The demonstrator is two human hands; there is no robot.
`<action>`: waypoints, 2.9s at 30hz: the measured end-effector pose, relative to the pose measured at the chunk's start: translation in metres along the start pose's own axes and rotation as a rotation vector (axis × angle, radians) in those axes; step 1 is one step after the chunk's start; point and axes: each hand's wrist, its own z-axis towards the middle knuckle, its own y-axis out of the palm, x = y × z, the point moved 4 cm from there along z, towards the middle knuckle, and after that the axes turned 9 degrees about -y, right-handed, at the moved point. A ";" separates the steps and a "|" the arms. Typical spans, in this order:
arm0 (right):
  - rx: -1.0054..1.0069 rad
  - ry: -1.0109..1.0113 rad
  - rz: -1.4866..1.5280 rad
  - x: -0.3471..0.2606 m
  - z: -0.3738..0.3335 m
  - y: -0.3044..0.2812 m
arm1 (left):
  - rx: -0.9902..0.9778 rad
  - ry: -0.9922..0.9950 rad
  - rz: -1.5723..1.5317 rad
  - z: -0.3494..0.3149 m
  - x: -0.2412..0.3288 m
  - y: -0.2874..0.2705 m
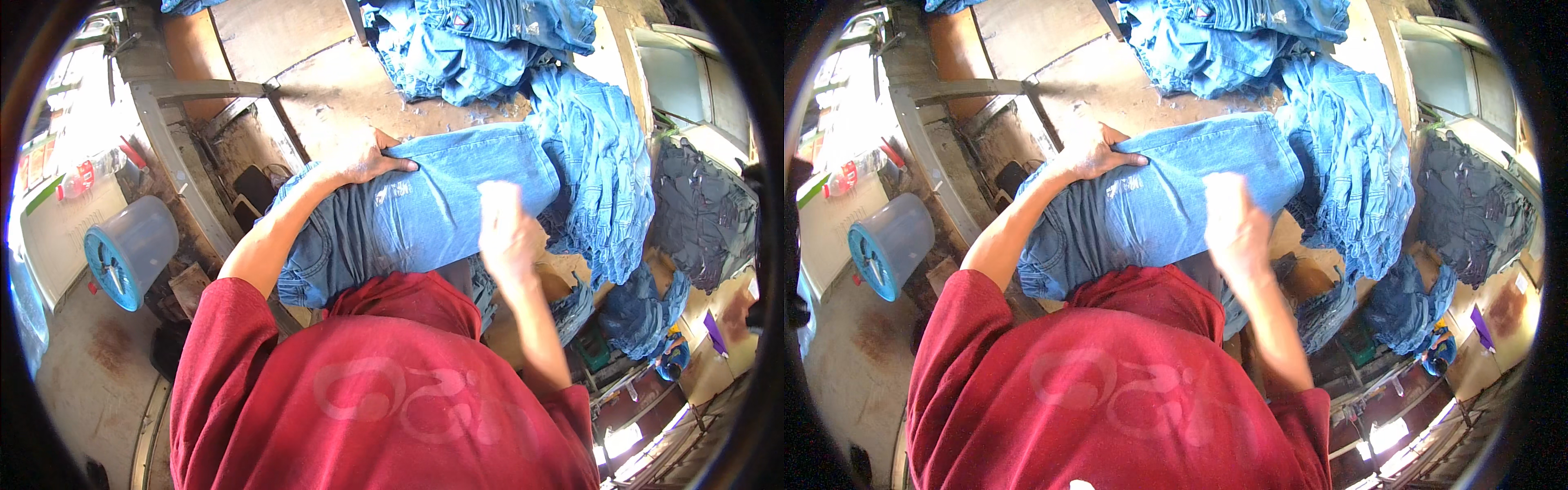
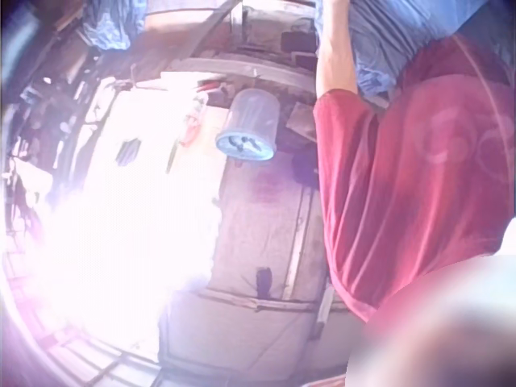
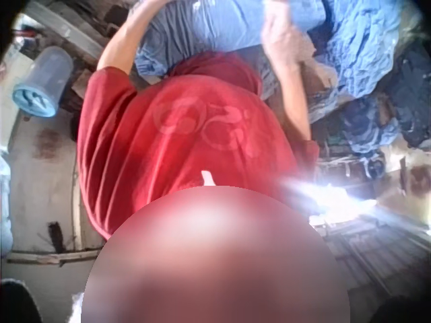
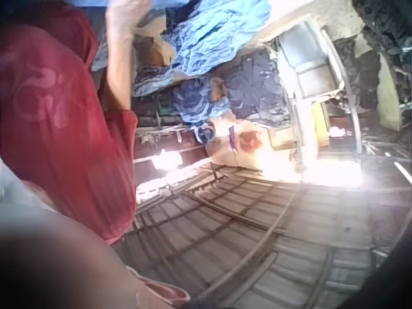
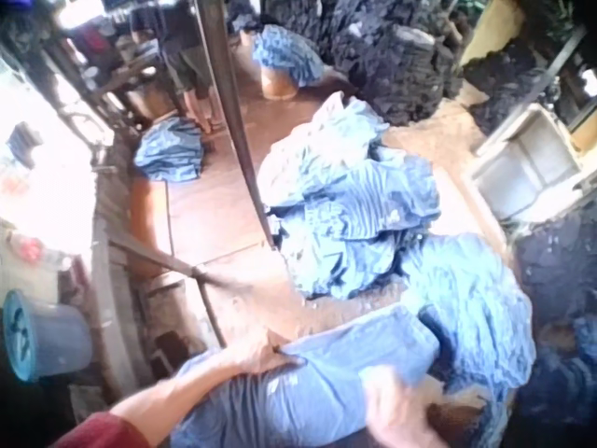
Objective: The person repeatedly picks up denim jeans from a pile, uses a small handheld tool to scrape lint and loose threads from the surface, and places the jeans back on the pile. The process is repeated multiple times with different pairs of jeans.
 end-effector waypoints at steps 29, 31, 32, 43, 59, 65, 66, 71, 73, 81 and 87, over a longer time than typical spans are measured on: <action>0.180 -0.302 -0.311 -0.049 -0.082 0.068 | 0.096 -0.050 -0.003 0.000 0.001 0.004; 0.256 -0.306 -0.247 -0.050 -0.075 0.064 | 0.094 -0.064 -0.011 -0.002 0.003 0.003; 0.224 -0.270 -0.239 -0.050 -0.067 0.065 | 0.112 -0.057 -0.025 -0.003 0.004 0.002; 0.253 -0.288 -0.293 -0.055 -0.009 0.076 | 0.165 -0.078 -0.097 0.001 0.001 0.010; 0.221 -0.223 -0.228 -0.054 -0.059 0.066 | 0.159 -0.080 -0.062 -0.003 0.008 0.007; 0.243 -0.267 -0.278 -0.052 -0.005 0.077 | 0.153 -0.104 -0.068 -0.003 0.006 0.009; 0.256 -0.280 -0.290 -0.054 -0.002 0.078 | 0.167 -0.100 -0.062 -0.003 0.006 0.009; 0.237 -0.269 -0.364 -0.056 0.002 0.082 | 0.166 -0.110 -0.040 -0.001 0.003 0.011; 0.212 -0.268 -0.379 -0.056 -0.001 0.082 | 0.220 -0.054 -0.080 -0.002 0.004 0.011; 0.190 -0.259 -0.327 -0.068 -0.047 0.060 | 0.335 0.021 -0.069 0.001 -0.002 0.017; 0.242 -0.259 -0.300 -0.054 -0.012 0.075 | 0.305 -0.028 -0.079 0.000 0.000 0.018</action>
